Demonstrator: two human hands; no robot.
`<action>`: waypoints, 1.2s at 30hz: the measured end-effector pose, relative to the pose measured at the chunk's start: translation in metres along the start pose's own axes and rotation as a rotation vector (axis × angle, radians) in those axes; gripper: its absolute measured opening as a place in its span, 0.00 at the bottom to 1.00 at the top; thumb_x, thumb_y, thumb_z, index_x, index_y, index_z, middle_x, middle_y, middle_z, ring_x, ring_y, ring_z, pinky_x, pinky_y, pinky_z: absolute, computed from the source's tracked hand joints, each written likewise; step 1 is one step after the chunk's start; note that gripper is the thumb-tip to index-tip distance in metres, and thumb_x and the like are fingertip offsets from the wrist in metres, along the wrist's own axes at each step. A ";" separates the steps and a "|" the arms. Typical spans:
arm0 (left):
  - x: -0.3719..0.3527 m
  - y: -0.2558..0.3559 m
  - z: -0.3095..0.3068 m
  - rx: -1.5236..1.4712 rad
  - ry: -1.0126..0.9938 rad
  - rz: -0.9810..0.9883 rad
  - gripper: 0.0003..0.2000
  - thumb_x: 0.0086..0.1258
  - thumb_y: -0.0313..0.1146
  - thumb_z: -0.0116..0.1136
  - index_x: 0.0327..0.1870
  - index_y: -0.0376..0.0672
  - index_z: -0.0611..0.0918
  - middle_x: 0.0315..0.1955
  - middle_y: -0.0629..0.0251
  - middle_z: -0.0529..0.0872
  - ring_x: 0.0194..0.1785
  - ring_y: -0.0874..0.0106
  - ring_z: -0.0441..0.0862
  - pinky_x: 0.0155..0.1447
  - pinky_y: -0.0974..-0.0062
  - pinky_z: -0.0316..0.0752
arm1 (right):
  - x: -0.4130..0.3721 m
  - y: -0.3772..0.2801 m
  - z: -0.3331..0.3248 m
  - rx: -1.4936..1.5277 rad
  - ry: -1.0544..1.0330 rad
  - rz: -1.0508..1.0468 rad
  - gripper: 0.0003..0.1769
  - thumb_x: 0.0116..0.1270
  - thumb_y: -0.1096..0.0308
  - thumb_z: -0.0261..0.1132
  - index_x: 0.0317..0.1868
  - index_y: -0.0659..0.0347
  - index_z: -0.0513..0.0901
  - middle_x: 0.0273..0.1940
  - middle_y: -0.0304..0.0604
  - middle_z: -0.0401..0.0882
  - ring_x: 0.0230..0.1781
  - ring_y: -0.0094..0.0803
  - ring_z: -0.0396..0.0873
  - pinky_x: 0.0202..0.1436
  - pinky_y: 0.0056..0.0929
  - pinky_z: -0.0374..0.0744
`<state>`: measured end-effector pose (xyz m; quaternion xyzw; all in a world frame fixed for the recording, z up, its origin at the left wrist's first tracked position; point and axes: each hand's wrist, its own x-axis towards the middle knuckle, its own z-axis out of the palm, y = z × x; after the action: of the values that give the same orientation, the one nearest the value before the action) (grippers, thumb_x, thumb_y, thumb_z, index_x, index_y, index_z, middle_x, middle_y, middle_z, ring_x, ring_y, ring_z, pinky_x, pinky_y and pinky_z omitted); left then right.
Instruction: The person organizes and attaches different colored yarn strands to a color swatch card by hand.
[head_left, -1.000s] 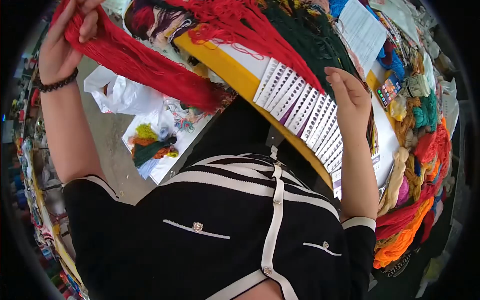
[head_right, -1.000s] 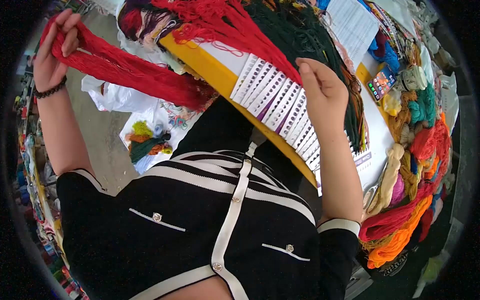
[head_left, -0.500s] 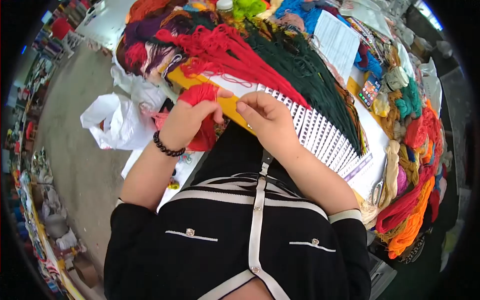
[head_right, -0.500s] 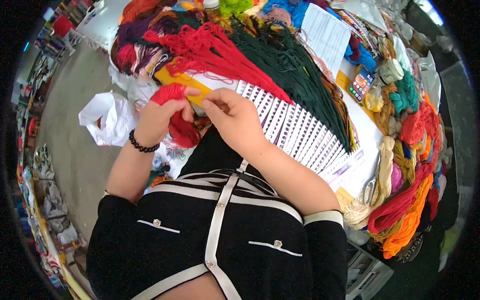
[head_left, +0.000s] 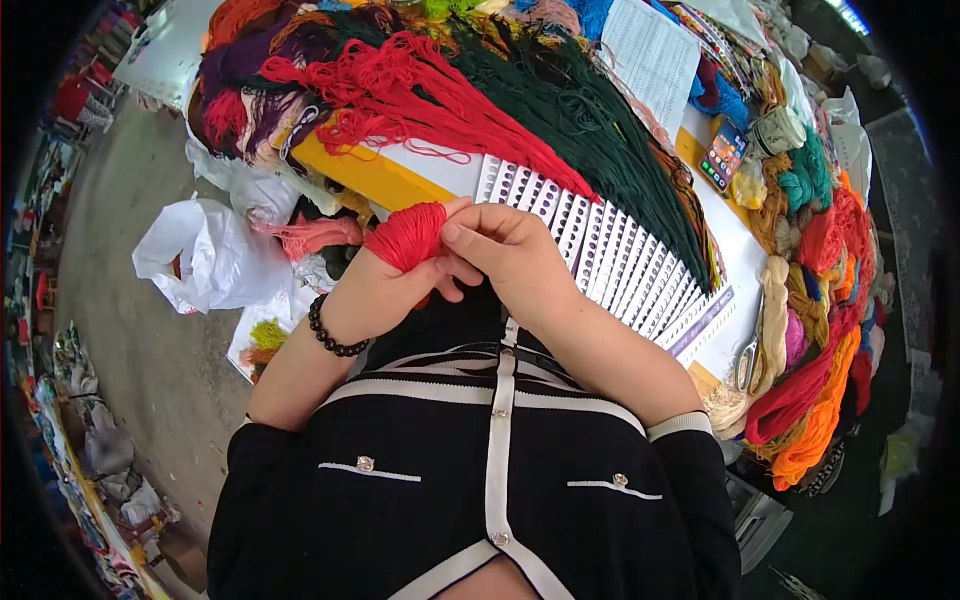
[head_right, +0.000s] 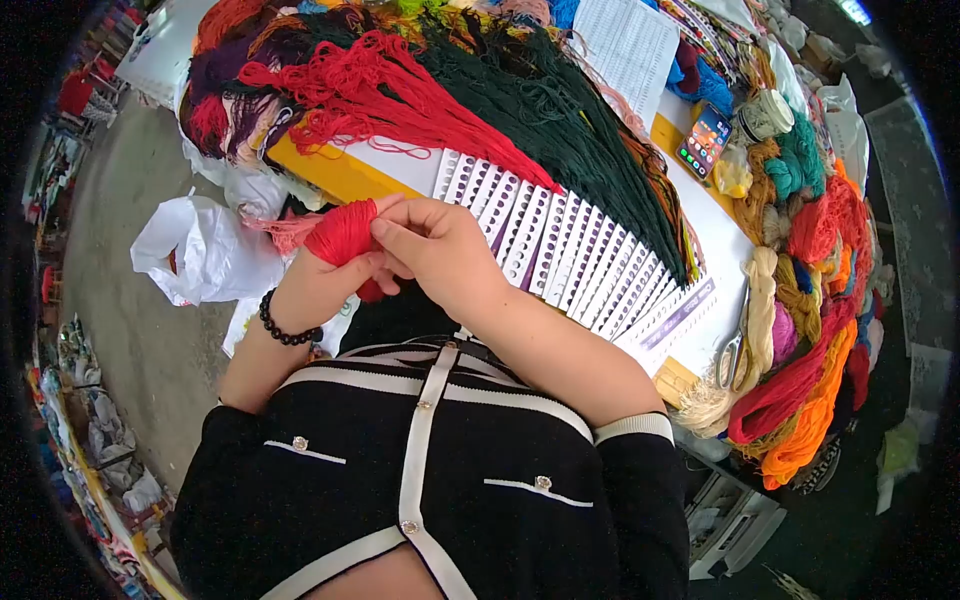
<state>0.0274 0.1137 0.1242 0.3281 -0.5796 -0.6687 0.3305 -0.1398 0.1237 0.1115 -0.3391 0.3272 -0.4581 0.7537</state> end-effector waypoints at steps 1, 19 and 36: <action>0.000 0.003 -0.001 0.002 -0.005 -0.050 0.21 0.66 0.21 0.49 0.62 0.36 0.69 0.42 0.64 0.81 0.36 0.78 0.81 0.37 0.81 0.77 | 0.000 0.002 -0.001 -0.053 0.004 -0.054 0.09 0.67 0.72 0.59 0.42 0.69 0.80 0.31 0.38 0.79 0.31 0.19 0.75 0.37 0.16 0.73; 0.009 -0.002 0.006 0.000 0.262 -0.069 0.13 0.72 0.33 0.48 0.51 0.35 0.77 0.30 0.67 0.82 0.20 0.80 0.74 0.26 0.84 0.71 | -0.005 -0.005 0.002 -0.021 0.060 -0.149 0.09 0.69 0.71 0.57 0.44 0.68 0.79 0.40 0.39 0.79 0.41 0.21 0.77 0.50 0.21 0.76; 0.016 -0.014 0.009 0.084 0.284 0.016 0.11 0.73 0.32 0.47 0.48 0.35 0.78 0.33 0.64 0.83 0.27 0.77 0.79 0.35 0.82 0.74 | 0.000 -0.004 -0.016 -0.267 0.196 -0.082 0.07 0.66 0.71 0.60 0.41 0.66 0.81 0.38 0.40 0.81 0.40 0.23 0.77 0.49 0.21 0.73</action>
<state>0.0101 0.1071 0.1100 0.4285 -0.5571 -0.5879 0.4004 -0.1543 0.1191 0.1061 -0.4031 0.4429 -0.4718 0.6471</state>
